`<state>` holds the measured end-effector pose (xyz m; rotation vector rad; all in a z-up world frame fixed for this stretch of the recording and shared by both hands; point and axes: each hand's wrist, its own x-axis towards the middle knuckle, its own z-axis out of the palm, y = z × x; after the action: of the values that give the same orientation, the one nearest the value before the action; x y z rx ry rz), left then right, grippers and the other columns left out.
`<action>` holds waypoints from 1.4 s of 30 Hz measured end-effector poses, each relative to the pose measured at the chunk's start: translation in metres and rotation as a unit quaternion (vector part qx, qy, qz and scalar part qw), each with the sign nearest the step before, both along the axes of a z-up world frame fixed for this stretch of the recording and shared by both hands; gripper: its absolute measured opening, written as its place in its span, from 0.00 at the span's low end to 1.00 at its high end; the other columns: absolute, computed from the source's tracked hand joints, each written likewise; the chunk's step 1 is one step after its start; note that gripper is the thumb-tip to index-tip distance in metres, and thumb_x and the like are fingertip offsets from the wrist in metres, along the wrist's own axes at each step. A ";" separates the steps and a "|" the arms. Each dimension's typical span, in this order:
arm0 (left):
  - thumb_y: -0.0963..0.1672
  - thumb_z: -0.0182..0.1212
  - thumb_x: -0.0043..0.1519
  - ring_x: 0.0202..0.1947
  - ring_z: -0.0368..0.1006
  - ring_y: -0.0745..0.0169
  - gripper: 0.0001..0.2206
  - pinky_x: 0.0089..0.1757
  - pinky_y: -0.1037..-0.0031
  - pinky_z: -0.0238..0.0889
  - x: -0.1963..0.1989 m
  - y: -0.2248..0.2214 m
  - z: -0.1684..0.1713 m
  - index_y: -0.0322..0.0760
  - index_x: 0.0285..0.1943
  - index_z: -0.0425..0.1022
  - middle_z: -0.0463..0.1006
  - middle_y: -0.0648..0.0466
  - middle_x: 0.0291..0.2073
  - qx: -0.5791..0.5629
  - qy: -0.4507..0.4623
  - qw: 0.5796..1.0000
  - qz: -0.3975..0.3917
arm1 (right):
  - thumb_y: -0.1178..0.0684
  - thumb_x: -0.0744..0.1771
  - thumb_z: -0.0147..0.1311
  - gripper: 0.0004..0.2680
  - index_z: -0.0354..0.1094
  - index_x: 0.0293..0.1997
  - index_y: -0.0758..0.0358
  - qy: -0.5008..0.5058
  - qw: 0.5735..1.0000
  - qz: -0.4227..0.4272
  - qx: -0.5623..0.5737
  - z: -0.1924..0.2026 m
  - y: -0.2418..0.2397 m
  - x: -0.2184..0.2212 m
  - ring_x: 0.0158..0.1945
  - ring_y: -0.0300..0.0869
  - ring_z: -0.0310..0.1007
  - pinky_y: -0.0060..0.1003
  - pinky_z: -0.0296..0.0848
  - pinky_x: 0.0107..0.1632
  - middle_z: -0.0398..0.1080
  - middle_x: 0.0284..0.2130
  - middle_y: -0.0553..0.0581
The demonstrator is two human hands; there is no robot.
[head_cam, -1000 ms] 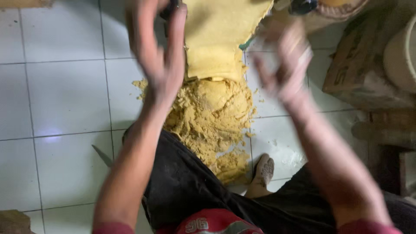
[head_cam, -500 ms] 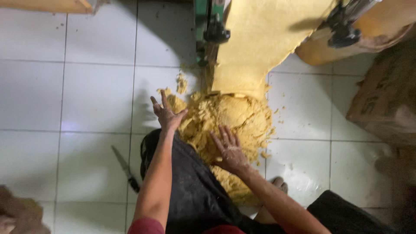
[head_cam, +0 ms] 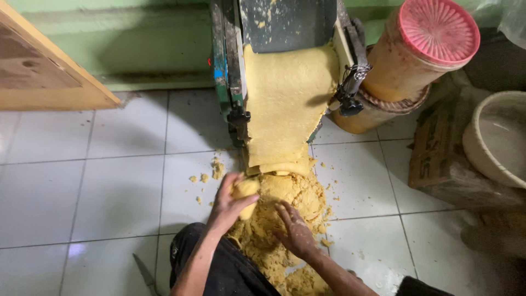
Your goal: The person feeds a large mass of yellow dough into a mechanical dough sheeter. They repeatedly fold the flattened dough and pass it through the machine to refine its texture, collecting the processed sheets on the floor.
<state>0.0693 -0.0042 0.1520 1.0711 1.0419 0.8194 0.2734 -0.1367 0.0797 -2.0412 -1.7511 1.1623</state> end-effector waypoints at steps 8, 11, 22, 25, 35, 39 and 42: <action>0.44 0.80 0.53 0.60 0.72 0.51 0.38 0.55 0.56 0.76 0.116 0.148 0.231 0.42 0.69 0.58 0.64 0.46 0.67 0.420 -0.021 0.907 -0.030 | 0.51 0.65 0.64 0.28 0.51 0.71 0.56 -0.030 0.981 0.018 0.190 0.022 -0.006 0.021 0.68 0.62 0.57 0.52 0.65 0.64 0.53 0.69 0.63; 0.39 0.76 0.59 0.61 0.74 0.55 0.30 0.59 0.66 0.71 0.135 0.216 0.268 0.42 0.68 0.63 0.72 0.48 0.63 0.501 0.002 0.859 -0.108 | 0.52 0.64 0.63 0.26 0.56 0.69 0.56 -0.008 0.974 -0.003 0.227 0.046 0.002 0.016 0.65 0.60 0.62 0.49 0.70 0.60 0.58 0.66 0.63; 0.35 0.67 0.57 0.40 0.68 0.69 0.15 0.43 0.73 0.66 0.111 0.270 0.244 0.36 0.48 0.68 0.73 0.58 0.36 0.468 0.131 0.850 -0.202 | 0.64 0.67 0.60 0.20 0.62 0.67 0.67 0.059 0.821 0.004 0.568 0.311 0.206 0.110 0.54 0.54 0.79 0.40 0.80 0.53 0.73 0.53 0.65; 0.35 0.64 0.57 0.41 0.69 0.68 0.16 0.43 0.73 0.66 0.114 0.263 0.243 0.36 0.51 0.67 0.74 0.57 0.38 0.479 0.095 0.852 -0.191 | 0.60 0.62 0.64 0.24 0.60 0.65 0.67 -0.018 0.828 0.125 0.546 0.344 0.273 0.117 0.53 0.58 0.74 0.47 0.75 0.52 0.72 0.52 0.70; 0.34 0.60 0.57 0.48 0.81 0.46 0.14 0.48 0.60 0.72 0.115 0.245 0.245 0.37 0.51 0.77 0.83 0.45 0.43 0.567 0.259 0.776 -0.102 | 0.53 0.62 0.64 0.09 0.78 0.46 0.51 -0.414 0.808 0.248 0.338 0.341 0.329 0.147 0.56 0.47 0.72 0.49 0.57 0.67 0.79 0.42 0.53; 0.35 0.67 0.52 0.44 0.79 0.41 0.14 0.45 0.59 0.72 0.118 0.251 0.243 0.31 0.47 0.76 0.81 0.40 0.44 0.632 0.196 0.745 -0.088 | 0.49 0.64 0.64 0.08 0.79 0.46 0.49 -0.346 0.819 0.280 0.361 0.361 0.315 0.146 0.60 0.52 0.65 0.54 0.55 0.63 0.77 0.46 0.52; 0.37 0.67 0.60 0.40 0.81 0.44 0.06 0.43 0.59 0.72 0.118 0.251 0.243 0.33 0.44 0.79 0.82 0.42 0.39 0.616 0.246 0.740 -0.110 | 0.52 0.67 0.63 0.12 0.77 0.56 0.56 -0.264 0.790 0.196 0.517 0.386 0.257 0.131 0.64 0.54 0.64 0.54 0.59 0.64 0.75 0.54 0.58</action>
<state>0.1872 0.2472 0.3952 2.6124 0.6659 1.0577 0.4042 0.1207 0.4660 -1.3383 -2.3327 -0.4386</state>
